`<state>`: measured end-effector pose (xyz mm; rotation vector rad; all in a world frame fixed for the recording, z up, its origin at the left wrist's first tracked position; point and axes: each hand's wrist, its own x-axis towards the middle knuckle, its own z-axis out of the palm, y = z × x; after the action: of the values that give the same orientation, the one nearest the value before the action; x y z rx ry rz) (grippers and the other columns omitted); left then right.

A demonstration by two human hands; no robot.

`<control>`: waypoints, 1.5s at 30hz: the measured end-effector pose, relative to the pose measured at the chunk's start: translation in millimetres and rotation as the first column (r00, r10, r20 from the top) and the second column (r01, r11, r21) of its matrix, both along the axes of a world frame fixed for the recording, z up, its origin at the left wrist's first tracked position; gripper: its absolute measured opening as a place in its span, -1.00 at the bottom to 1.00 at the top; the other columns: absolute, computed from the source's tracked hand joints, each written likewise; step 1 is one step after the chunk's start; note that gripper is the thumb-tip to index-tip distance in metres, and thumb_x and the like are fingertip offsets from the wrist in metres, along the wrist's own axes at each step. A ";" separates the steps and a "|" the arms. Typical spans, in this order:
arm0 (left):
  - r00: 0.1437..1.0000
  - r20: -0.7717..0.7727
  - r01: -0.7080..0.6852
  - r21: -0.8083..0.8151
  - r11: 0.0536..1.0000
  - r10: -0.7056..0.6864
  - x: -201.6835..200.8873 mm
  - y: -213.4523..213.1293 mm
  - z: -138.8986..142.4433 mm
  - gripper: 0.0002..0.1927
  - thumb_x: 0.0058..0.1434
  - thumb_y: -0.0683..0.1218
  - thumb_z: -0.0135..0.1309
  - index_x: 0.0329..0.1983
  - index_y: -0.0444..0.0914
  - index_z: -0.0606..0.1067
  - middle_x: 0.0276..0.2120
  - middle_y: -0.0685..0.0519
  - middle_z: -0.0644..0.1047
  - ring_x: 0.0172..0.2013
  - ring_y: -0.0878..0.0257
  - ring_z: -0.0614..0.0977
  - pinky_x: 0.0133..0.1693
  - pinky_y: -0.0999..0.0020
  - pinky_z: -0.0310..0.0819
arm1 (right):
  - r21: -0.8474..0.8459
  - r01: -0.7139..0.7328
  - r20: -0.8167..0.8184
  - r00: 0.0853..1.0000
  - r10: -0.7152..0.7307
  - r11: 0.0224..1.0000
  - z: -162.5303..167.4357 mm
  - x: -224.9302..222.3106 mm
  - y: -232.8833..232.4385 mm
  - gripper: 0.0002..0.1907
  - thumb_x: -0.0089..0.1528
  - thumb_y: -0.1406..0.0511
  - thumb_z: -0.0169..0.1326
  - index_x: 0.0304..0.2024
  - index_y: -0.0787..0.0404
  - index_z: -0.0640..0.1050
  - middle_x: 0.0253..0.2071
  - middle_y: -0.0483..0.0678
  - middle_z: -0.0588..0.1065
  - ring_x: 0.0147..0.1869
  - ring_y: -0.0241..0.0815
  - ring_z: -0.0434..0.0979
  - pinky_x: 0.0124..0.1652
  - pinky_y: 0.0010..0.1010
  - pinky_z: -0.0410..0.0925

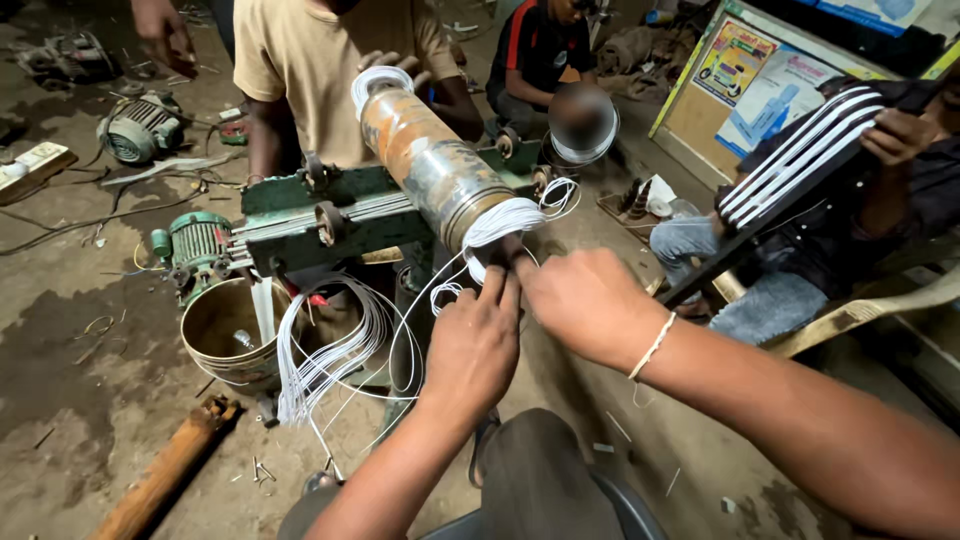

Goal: The person winds white wire from a coil onto a rotating drum mounted on a benchtop winding machine, guiding the wire with both hands as the drum turns. They then gather the wound wire, pull loops of it off the drum, and hold and arrange the coiled wire in their lap.

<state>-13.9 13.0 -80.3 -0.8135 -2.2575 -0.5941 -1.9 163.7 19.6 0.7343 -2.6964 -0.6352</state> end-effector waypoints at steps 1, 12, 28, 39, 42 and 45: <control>0.999 0.036 -0.010 -0.021 1.000 0.011 -0.1 0.4 0.4 -0.53 0.09 -0.17 0.03 0.10 -0.40 0.44 -0.06 -0.14 0.48 -0.33 0.03 0.56 -0.36 0.15 0.47 | 0.012 0.028 -0.003 1.000 -0.028 1.000 -0.1 0.2 -0.4 -0.76 0.14 0.31 0.04 -0.16 0.25 0.50 -0.51 0.06 0.58 -0.43 0.11 0.64 -0.48 -0.09 0.47; 0.997 -0.074 0.009 0.017 1.000 -0.007 0.5 -1.7 -1.7 -0.48 0.07 -0.16 0.01 0.14 -0.42 0.43 0.07 -0.17 0.46 -0.33 0.03 0.55 -0.34 0.17 0.47 | 0.086 0.064 -0.018 0.998 -0.063 0.994 -8.3 -5.1 -10.5 -0.80 0.15 0.28 0.05 -0.20 0.22 0.53 -0.47 0.02 0.59 -0.40 0.01 0.66 -0.49 -0.14 0.48; 0.999 -0.046 0.020 0.067 0.998 -0.017 -5.6 2.5 -10.3 -0.54 0.11 -0.12 0.02 0.11 -0.33 0.45 0.08 -0.11 0.45 -0.30 0.02 0.54 -0.33 0.12 0.44 | -0.034 0.020 -0.097 0.995 -0.023 0.999 -15.2 -16.0 -1.1 -0.90 0.10 0.29 0.07 -0.36 0.15 0.55 -0.48 0.04 0.58 -0.36 0.05 0.64 -0.44 -0.12 0.46; 0.998 0.066 0.009 0.027 1.000 -0.011 -5.9 6.6 -15.1 -0.65 0.17 -0.09 0.04 0.02 -0.29 0.48 0.14 -0.09 0.43 -0.27 -0.04 0.52 -0.30 0.06 0.43 | 0.033 0.079 -0.091 0.993 -0.075 0.996 -17.8 -15.7 -7.7 -0.91 0.15 0.27 0.06 -0.37 0.13 0.55 -0.47 0.05 0.57 -0.40 0.04 0.64 -0.47 -0.15 0.46; 1.000 0.026 0.010 0.026 1.000 -0.011 -7.3 7.2 -18.0 -0.63 0.17 -0.09 0.03 0.03 -0.30 0.49 0.14 -0.11 0.44 -0.29 -0.06 0.52 -0.32 0.05 0.43 | 0.023 0.088 -0.098 0.992 -0.085 0.996 -18.8 -18.6 -9.6 -0.90 0.14 0.27 0.07 -0.41 0.12 0.58 -0.47 0.05 0.57 -0.40 0.04 0.64 -0.46 -0.16 0.47; 0.998 0.055 0.012 0.029 1.000 -0.013 -10.8 7.6 -19.8 -0.63 0.17 -0.10 0.02 0.04 -0.27 0.50 0.13 -0.12 0.44 -0.29 -0.06 0.53 -0.31 0.04 0.43 | 0.024 0.125 -0.045 0.991 -0.124 0.992 -23.4 -26.7 -8.2 -0.86 0.13 0.28 0.08 -0.48 0.11 0.61 -0.47 0.05 0.59 -0.36 0.04 0.65 -0.42 -0.14 0.48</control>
<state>-24.6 20.6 -100.1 -0.8067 -2.2897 -0.6603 -28.6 155.5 -3.8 0.5555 -2.7146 -0.7096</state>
